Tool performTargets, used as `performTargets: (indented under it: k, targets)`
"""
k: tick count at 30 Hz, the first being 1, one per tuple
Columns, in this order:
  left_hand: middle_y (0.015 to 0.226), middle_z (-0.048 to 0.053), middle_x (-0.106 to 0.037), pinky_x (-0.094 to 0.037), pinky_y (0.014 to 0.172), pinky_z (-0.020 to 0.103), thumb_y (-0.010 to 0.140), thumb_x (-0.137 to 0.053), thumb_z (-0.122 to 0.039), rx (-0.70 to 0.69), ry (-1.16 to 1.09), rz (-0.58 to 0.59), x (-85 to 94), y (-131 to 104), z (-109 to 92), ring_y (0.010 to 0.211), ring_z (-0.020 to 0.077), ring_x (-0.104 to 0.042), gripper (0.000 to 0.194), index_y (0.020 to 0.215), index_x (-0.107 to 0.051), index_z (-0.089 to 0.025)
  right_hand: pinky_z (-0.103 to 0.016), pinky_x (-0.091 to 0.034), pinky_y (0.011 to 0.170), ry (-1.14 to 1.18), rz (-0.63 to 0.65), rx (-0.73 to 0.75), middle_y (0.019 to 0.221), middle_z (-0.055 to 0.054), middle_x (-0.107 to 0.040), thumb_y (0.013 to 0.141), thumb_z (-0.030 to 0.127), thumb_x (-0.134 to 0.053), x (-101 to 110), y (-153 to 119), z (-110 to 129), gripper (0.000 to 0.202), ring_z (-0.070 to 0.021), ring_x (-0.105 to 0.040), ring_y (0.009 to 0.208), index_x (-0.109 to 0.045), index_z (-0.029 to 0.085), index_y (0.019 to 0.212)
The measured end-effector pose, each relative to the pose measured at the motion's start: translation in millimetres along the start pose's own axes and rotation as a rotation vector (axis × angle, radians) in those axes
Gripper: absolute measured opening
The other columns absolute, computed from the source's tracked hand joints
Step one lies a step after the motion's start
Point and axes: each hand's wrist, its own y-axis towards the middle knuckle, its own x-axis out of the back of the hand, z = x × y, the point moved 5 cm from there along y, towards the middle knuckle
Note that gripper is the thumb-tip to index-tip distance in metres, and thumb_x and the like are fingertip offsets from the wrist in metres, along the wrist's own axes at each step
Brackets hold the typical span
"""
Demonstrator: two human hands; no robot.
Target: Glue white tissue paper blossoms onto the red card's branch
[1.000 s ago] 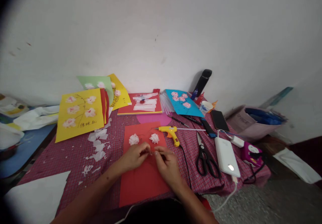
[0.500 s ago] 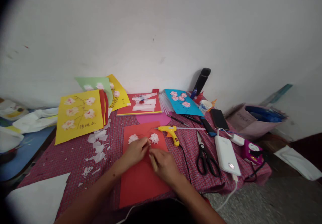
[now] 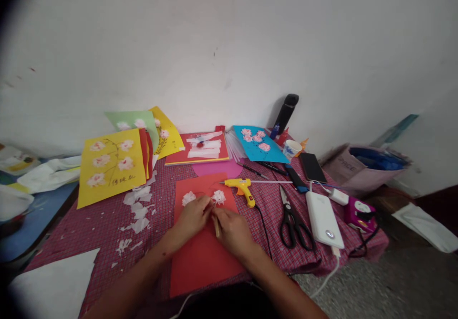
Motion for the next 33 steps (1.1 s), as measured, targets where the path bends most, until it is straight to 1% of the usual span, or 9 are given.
performTargets:
  k: [4,10,16,21,25,29,31,33]
  targets:
    - [0.091,0.006,-0.067,-0.041,0.074,0.03,0.096,-0.047,-0.014,-0.008,-0.01,-0.001,2.0,-2,-1,0.084,0.0207,-0.062,0.013,0.091,-0.057,-0.019,-0.031,-0.055,0.07,-0.029,-0.02,0.004,0.091,-0.011,-0.078,0.097,0.013,-0.049,1,-1,2,0.026,-0.0218,-0.073,0.077,-0.07,0.019,0.112]
    - [0.089,0.005,-0.065,-0.042,0.075,0.031,0.093,-0.047,-0.011,-0.027,-0.044,-0.011,6.0,-5,-2,0.083,0.0202,-0.06,0.013,0.088,-0.056,-0.02,-0.033,-0.057,0.074,-0.041,-0.047,-0.036,0.097,-0.014,-0.078,0.099,0.014,-0.049,1,-4,-2,0.026,-0.0239,-0.075,0.082,-0.07,0.018,0.113]
    - [0.087,0.005,-0.064,-0.041,0.074,0.03,0.091,-0.048,-0.01,-0.038,-0.069,-0.018,5.8,-6,-1,0.082,0.0192,-0.059,0.013,0.086,-0.055,-0.02,-0.035,-0.058,0.078,-0.041,-0.035,-0.065,0.101,-0.015,-0.078,0.1,0.014,-0.048,3,-2,-2,0.026,-0.0252,-0.076,0.087,-0.071,0.018,0.111]
    - [0.088,0.005,-0.065,-0.042,0.075,0.03,0.091,-0.049,-0.01,-0.041,-0.072,-0.025,5.4,-5,-1,0.082,0.0193,-0.059,0.013,0.088,-0.057,-0.019,-0.035,-0.057,0.08,-0.045,-0.026,-0.083,0.1,-0.014,-0.078,0.098,0.014,-0.05,2,-1,-2,0.026,-0.0248,-0.075,0.087,-0.071,0.02,0.111]
    - [0.088,0.005,-0.066,-0.042,0.075,0.031,0.093,-0.048,-0.012,-0.032,-0.066,-0.018,5.7,-5,-1,0.083,0.0196,-0.06,0.013,0.09,-0.059,-0.019,-0.034,-0.056,0.075,-0.049,-0.033,-0.088,0.097,-0.014,-0.078,0.099,0.016,-0.049,4,2,-3,0.024,-0.0249,-0.074,0.082,-0.072,0.019,0.108]
    - [0.092,0.007,-0.067,-0.043,0.076,0.032,0.093,-0.048,-0.013,-0.037,-0.067,-0.013,5.6,-6,-1,0.086,0.0217,-0.062,0.014,0.093,-0.06,-0.019,-0.033,-0.054,0.072,-0.043,0.016,-0.107,0.093,-0.014,-0.077,0.097,0.015,-0.05,8,11,-3,0.023,-0.0251,-0.073,0.081,-0.072,0.019,0.104]
    - [0.094,0.008,-0.067,-0.043,0.076,0.032,0.093,-0.047,-0.012,-0.04,-0.07,-0.012,5.6,-6,-1,0.087,0.0224,-0.062,0.015,0.095,-0.061,-0.019,-0.031,-0.051,0.068,-0.053,0.038,-0.119,0.088,-0.012,-0.077,0.095,0.015,-0.05,9,18,-4,0.021,-0.0239,-0.072,0.076,-0.071,0.019,0.098]
    - [0.094,0.008,-0.068,-0.043,0.076,0.032,0.092,-0.047,-0.012,-0.042,-0.072,-0.011,6.0,-6,-1,0.087,0.0227,-0.062,0.015,0.096,-0.06,-0.019,-0.029,-0.048,0.063,-0.063,0.041,-0.134,0.079,-0.01,-0.075,0.094,0.015,-0.05,10,24,-5,0.02,-0.022,-0.069,0.069,-0.069,0.019,0.089]
